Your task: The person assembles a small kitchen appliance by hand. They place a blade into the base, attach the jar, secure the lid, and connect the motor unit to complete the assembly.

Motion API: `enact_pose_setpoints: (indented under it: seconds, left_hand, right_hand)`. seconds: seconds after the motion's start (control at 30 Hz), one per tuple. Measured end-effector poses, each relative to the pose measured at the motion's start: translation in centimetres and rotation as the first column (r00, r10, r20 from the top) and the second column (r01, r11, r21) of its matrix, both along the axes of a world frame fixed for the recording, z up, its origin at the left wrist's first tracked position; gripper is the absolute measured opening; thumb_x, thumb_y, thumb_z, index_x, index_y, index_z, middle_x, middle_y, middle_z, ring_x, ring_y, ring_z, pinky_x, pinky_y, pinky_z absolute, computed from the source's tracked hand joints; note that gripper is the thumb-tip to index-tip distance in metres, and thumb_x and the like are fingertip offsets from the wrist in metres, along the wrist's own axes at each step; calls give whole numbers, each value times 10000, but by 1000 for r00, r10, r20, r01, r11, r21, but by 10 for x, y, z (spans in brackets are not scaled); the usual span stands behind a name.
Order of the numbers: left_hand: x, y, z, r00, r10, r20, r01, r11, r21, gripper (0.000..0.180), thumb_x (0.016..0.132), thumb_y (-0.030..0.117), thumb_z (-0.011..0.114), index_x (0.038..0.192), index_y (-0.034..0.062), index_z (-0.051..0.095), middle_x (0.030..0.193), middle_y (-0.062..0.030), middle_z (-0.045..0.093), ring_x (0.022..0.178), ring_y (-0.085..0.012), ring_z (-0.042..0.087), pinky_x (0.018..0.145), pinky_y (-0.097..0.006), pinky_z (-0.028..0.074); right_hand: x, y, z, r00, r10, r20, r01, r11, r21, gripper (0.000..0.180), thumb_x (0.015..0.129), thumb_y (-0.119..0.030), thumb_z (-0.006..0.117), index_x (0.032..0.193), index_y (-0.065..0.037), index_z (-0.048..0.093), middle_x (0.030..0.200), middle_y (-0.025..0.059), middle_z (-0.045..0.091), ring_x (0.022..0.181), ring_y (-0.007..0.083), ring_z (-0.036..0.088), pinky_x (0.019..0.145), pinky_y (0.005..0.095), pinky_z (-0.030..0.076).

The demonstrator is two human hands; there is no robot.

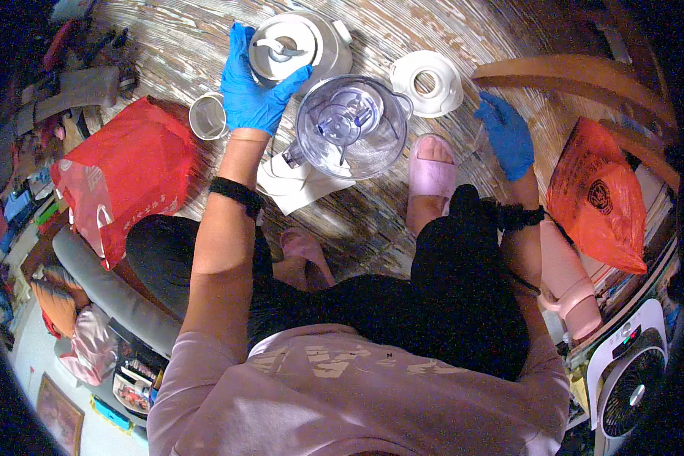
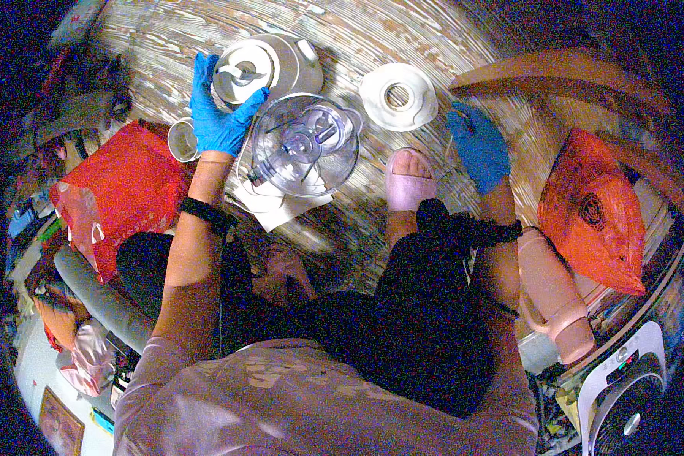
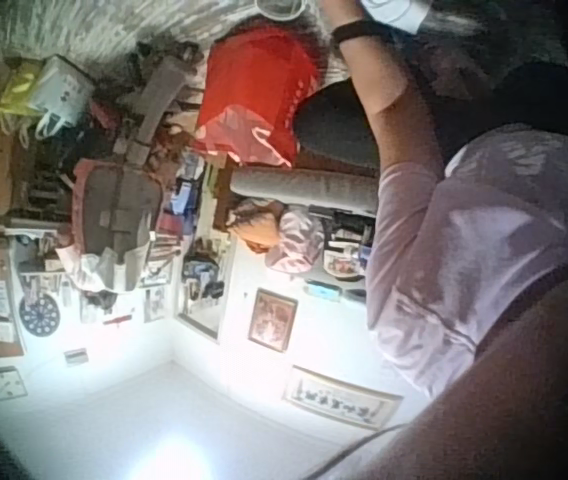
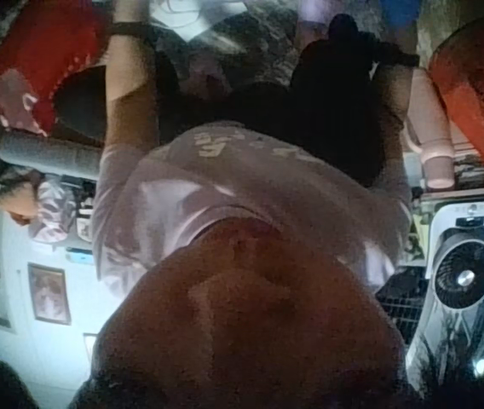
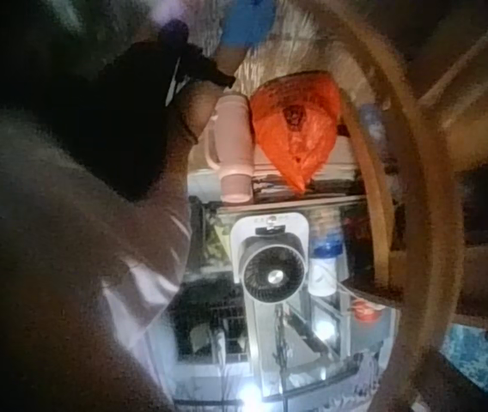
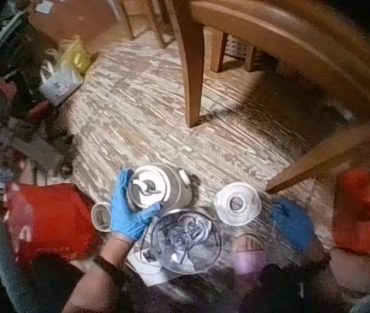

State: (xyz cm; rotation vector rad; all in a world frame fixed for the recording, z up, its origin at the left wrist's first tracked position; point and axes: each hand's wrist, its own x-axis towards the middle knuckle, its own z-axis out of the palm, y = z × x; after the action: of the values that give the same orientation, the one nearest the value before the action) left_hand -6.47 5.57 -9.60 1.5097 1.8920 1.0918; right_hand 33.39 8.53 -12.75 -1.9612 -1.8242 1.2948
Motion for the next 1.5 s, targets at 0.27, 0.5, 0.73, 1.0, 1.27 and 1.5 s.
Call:
enact_pose_setpoints:
  seconds: [0.27, 0.5, 0.73, 1.0, 1.27, 1.5]
  left_hand:
    - [-7, -1, -6, 989, -29, -142, 24, 999, -40, 1086, 630, 265, 894, 1443, -66, 255, 1413, -218, 420, 1304, -277, 426, 1100, -369, 344]
    - [-9, 3, -10, 966, -21, -258, 55, 991, 125, 1088, 599, 424, 882, 1406, -59, 335, 1243, -234, 572, 1093, -342, 604, 948, -392, 485]
    - [-14, -7, 0, 931, -4, -365, 41, 995, 94, 961, 659, 363, 853, 1389, -43, 378, 1353, -238, 481, 1240, -357, 490, 1050, -412, 392]
    - [-22, 6, 24, 823, -101, -558, 145, 989, 35, 641, 715, 268, 769, 1290, 80, 557, 1394, -222, 439, 1263, -357, 440, 1066, -429, 353]
    - [-18, -6, 28, 823, -21, -568, -14, 998, -56, 753, 698, 331, 793, 1332, 62, 489, 1303, -221, 485, 1231, -368, 418, 1044, -446, 353]
    - [-18, -10, 14, 872, 70, -484, -127, 988, -86, 684, 725, 308, 765, 1304, 55, 503, 1241, -225, 490, 1171, -370, 445, 1011, -447, 377]
  right_hand:
    - [2, 3, -10, 999, -20, -37, 18, 999, -38, 356, 979, -222, 518, 1255, -4, 571, 1066, 95, 647, 957, 164, 628, 869, 289, 482]
    - [4, 2, -9, 998, -6, -69, 3, 999, -44, 361, 986, -234, 510, 1266, -12, 565, 1072, 92, 647, 965, 159, 627, 879, 291, 480]
    - [-1, 3, -6, 998, -23, -65, 20, 999, -40, 395, 956, -302, 532, 1239, -34, 590, 1109, 143, 654, 1006, 247, 630, 904, 350, 474]
    - [-1, 2, -5, 999, 12, -44, -13, 1000, -19, 378, 986, -250, 507, 1275, -11, 559, 1017, 87, 666, 939, 142, 607, 867, 281, 471]
    - [-6, 4, 1, 998, -6, -62, 5, 1000, -26, 378, 988, -264, 498, 1266, -18, 566, 998, 84, 671, 928, 145, 607, 862, 288, 468]
    - [-8, 4, 2, 1000, 19, -14, -19, 1000, -19, 380, 987, -273, 495, 1269, -28, 567, 996, 96, 678, 924, 160, 617, 863, 294, 469]
